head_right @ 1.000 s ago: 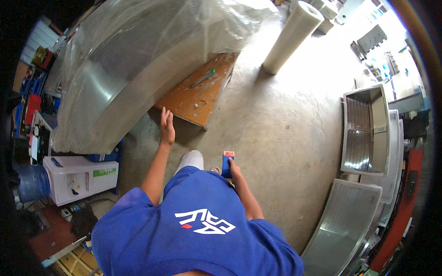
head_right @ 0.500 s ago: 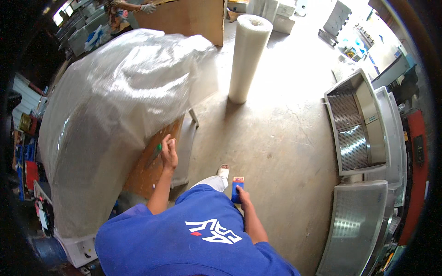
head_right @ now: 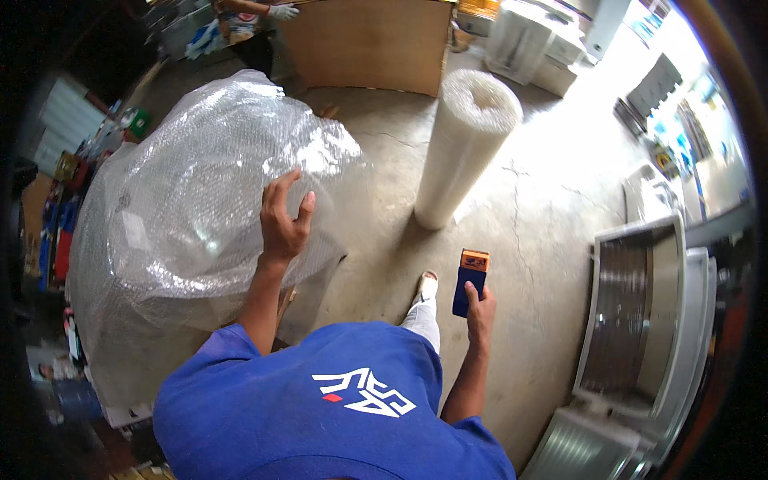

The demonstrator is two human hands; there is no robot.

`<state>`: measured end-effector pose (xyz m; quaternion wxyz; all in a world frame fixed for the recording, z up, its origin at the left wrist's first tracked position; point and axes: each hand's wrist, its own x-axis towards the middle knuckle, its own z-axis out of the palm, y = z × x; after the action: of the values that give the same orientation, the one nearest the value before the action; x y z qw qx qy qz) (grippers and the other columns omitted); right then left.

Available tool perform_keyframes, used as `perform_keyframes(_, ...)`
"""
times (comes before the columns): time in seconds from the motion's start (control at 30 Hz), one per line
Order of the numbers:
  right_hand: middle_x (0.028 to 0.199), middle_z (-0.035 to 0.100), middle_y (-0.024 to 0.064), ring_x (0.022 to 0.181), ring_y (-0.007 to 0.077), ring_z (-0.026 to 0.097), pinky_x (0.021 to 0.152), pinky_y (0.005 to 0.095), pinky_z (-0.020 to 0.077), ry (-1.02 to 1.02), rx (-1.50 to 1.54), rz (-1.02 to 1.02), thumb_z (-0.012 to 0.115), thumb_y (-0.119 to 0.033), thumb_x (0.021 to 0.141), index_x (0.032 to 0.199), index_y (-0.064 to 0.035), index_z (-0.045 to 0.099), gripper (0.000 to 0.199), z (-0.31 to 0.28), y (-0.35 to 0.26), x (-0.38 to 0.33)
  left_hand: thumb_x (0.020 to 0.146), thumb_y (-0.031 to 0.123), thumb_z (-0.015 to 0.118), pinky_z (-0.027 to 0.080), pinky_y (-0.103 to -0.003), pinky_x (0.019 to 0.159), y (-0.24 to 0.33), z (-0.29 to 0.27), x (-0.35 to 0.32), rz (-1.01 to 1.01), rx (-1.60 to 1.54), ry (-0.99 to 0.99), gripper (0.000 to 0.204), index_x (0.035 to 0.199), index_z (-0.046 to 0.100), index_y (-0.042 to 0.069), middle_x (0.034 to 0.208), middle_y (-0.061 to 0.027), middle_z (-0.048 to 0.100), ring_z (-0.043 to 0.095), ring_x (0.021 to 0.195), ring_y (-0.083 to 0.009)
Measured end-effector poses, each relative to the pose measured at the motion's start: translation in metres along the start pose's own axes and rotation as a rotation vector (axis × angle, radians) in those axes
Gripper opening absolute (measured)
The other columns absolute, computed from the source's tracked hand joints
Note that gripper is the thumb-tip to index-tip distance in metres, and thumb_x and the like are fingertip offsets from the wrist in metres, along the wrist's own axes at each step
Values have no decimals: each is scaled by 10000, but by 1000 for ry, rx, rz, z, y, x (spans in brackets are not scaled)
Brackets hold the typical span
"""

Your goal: The person wraps a large metal kitchen hood with bubble wrap, securing it with packing tape. They pull the bubble wrap from a roll, cover the hood, and apply tape to hold the wrap in place.

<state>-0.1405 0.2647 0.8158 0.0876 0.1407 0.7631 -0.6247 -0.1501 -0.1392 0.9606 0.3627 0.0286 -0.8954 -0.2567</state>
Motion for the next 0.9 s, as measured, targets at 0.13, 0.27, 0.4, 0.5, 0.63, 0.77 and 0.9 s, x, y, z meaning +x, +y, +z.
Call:
perform_keyframes(0.13,835,643,23,771,94,566,711,270,476,-228,-66,-279,652,-225,897,1043,27,639,292,-8,-118,91,840,417,678,282,-496,1128,-14,46,47,-143,429,-118,664,1350,499,31,1373,-204,497,406,1336,-374)
perform_keyframes(0.27,827,637,79,806,146,577,761,325,485,-312,-181,-608,659,-128,844,1027,51,608,261,2,-233,177,796,529,693,130,-506,1198,-35,86,56,-345,696,-338,828,1422,446,46,1469,-214,426,273,1442,-356)
perform_keyframes(0.4,848,649,193,803,361,643,733,417,501,-157,-599,-862,724,-196,824,1001,20,610,301,27,-317,256,803,505,694,113,-507,1200,-35,102,67,-406,783,-504,748,1367,521,44,1423,-176,494,325,1420,-306)
perform_keyframes(0.5,849,652,200,784,403,626,710,459,491,-120,-813,-875,766,-259,803,879,9,582,334,51,-330,321,783,502,714,81,-516,1205,-25,100,72,-468,809,-570,690,1284,611,39,1368,-172,551,395,1378,-299)
perform_keyframes(0.63,808,657,193,714,384,625,717,445,478,-108,-1087,-809,771,-326,774,842,-11,578,376,73,-292,369,837,341,684,64,-531,1206,-14,100,74,-494,788,-682,359,1035,729,45,1257,-108,636,473,1309,-272)
perform_keyframes(0.77,801,660,193,728,383,630,731,430,472,-126,-1114,-736,758,-334,773,867,-14,573,381,66,-304,370,893,181,616,60,-541,1205,-18,102,90,-564,749,-875,186,848,743,53,1137,-82,676,507,1266,-259)
perform_keyframes(0.9,840,673,215,776,408,643,766,466,491,-139,-1110,-673,749,-335,777,927,-6,582,399,65,-309,385,902,110,582,156,-541,1189,-21,107,93,-533,502,-635,109,932,658,38,1046,-124,651,561,1172,-271)
